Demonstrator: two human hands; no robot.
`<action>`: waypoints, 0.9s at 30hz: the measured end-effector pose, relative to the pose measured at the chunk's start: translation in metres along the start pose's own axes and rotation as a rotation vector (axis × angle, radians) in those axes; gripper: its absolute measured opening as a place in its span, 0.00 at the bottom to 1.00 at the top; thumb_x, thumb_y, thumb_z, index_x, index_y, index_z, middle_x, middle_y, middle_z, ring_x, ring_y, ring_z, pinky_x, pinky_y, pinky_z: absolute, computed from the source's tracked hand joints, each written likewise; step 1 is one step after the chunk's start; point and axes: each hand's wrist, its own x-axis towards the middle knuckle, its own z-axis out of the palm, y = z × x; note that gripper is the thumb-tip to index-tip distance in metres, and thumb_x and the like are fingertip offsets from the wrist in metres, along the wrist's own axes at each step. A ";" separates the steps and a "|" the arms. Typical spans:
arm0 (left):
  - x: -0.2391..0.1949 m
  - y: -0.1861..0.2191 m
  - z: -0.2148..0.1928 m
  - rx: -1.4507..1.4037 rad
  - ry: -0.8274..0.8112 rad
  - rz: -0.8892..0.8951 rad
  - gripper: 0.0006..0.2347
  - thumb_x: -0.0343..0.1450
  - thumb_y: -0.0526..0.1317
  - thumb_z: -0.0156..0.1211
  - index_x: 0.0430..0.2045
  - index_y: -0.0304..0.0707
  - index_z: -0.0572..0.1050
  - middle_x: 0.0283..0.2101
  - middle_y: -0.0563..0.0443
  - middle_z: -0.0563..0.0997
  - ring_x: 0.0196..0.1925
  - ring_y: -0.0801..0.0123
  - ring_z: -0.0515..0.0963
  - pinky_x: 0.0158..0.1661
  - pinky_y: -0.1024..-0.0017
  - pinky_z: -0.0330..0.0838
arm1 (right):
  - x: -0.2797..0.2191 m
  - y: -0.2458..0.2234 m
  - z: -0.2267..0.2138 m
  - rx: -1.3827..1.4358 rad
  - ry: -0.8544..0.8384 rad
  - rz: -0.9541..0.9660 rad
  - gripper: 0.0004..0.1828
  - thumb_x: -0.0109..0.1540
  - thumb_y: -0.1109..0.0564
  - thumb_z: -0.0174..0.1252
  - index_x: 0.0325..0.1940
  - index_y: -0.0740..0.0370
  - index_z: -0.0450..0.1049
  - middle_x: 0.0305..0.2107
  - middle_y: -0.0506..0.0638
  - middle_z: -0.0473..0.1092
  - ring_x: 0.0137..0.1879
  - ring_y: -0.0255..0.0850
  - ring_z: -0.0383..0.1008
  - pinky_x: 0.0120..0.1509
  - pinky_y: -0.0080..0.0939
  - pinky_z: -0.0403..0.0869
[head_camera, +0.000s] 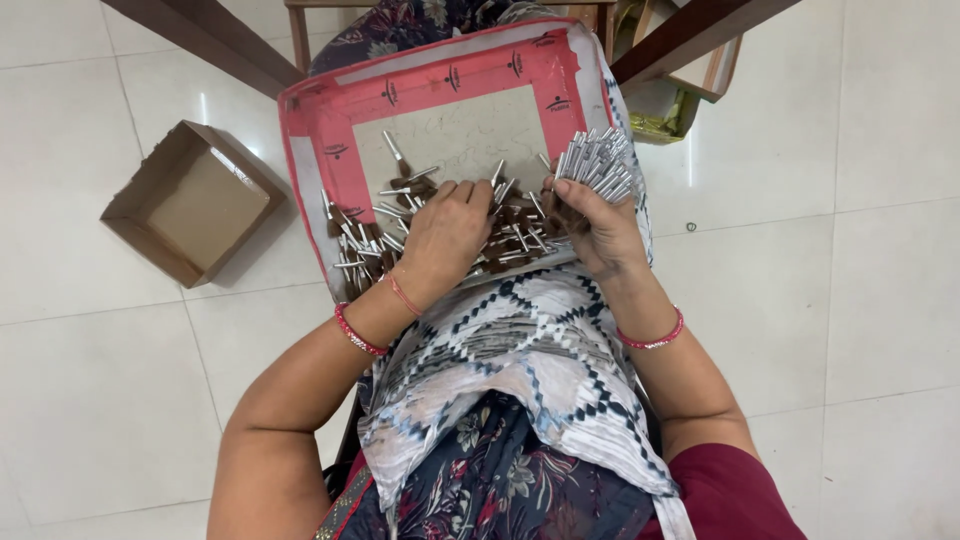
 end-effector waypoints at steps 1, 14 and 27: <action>0.000 -0.002 -0.002 0.000 -0.002 0.003 0.15 0.67 0.37 0.66 0.44 0.29 0.72 0.38 0.39 0.79 0.46 0.48 0.78 0.48 0.57 0.76 | -0.001 0.001 -0.003 0.002 0.002 -0.001 0.15 0.61 0.68 0.67 0.51 0.69 0.75 0.40 0.55 0.79 0.45 0.42 0.81 0.52 0.42 0.81; 0.003 0.036 -0.056 -0.585 0.307 -0.007 0.10 0.70 0.30 0.69 0.42 0.31 0.75 0.40 0.43 0.84 0.41 0.60 0.86 0.42 0.69 0.80 | -0.009 0.023 0.040 0.024 -0.112 -0.010 0.15 0.62 0.66 0.67 0.53 0.65 0.75 0.43 0.52 0.78 0.48 0.40 0.80 0.54 0.40 0.80; 0.032 0.014 -0.070 -0.327 0.076 0.418 0.45 0.60 0.45 0.77 0.72 0.36 0.55 0.74 0.40 0.62 0.76 0.50 0.62 0.73 0.53 0.59 | -0.007 0.035 0.024 0.033 -0.249 0.107 0.24 0.61 0.64 0.67 0.60 0.62 0.70 0.46 0.50 0.75 0.50 0.40 0.78 0.52 0.40 0.79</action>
